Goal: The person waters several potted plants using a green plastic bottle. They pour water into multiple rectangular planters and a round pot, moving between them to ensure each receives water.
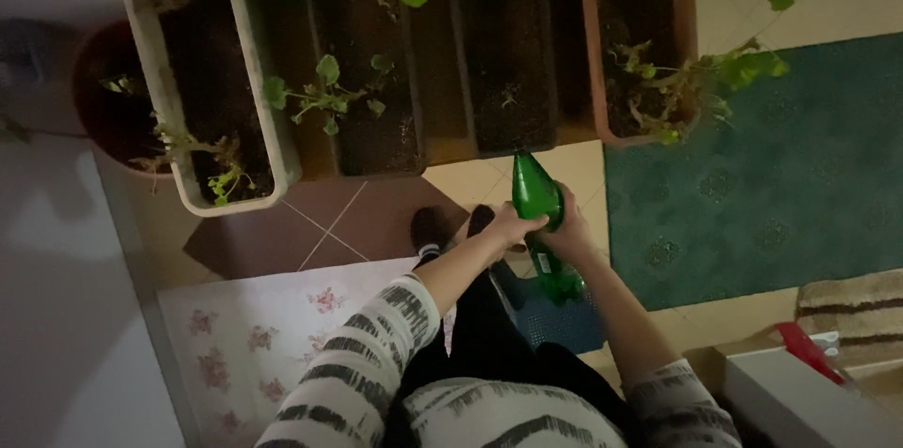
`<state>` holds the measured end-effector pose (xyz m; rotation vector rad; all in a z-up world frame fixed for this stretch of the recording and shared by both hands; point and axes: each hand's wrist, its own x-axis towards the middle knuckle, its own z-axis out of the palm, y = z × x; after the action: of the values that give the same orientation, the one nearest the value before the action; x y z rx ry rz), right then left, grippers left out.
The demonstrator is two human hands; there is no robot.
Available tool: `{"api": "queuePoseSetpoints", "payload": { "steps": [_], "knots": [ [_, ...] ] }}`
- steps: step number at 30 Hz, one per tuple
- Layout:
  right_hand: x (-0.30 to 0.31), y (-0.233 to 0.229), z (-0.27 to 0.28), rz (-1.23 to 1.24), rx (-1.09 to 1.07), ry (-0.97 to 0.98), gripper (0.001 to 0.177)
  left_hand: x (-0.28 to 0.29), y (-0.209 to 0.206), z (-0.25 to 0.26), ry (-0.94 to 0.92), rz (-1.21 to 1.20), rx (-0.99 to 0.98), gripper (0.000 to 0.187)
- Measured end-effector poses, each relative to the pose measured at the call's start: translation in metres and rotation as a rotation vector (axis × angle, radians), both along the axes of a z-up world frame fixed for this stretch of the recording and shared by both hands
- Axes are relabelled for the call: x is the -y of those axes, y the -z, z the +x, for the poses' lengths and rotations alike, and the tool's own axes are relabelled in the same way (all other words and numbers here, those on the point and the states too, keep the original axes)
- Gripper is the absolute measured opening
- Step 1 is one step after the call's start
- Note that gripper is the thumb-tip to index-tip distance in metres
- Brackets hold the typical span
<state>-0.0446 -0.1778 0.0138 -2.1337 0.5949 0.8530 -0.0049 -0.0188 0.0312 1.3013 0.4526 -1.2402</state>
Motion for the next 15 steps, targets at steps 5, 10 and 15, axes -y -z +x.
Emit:
{"api": "queuePoseSetpoints", "payload": {
  "steps": [5, 10, 15],
  "knots": [
    [-0.003, -0.021, 0.005, 0.019, 0.034, 0.064, 0.104, 0.007, 0.037, -0.007, 0.07, 0.05, 0.006, 0.112],
    [0.002, -0.019, 0.0, -0.045, 0.039, 0.057, 0.1, 0.01, 0.019, -0.002, 0.067, 0.066, 0.09, 0.114],
    [-0.003, -0.035, 0.009, -0.031, 0.079, 0.082, 0.099, 0.022, 0.051, -0.002, 0.098, 0.077, 0.156, 0.116]
  ]
}}
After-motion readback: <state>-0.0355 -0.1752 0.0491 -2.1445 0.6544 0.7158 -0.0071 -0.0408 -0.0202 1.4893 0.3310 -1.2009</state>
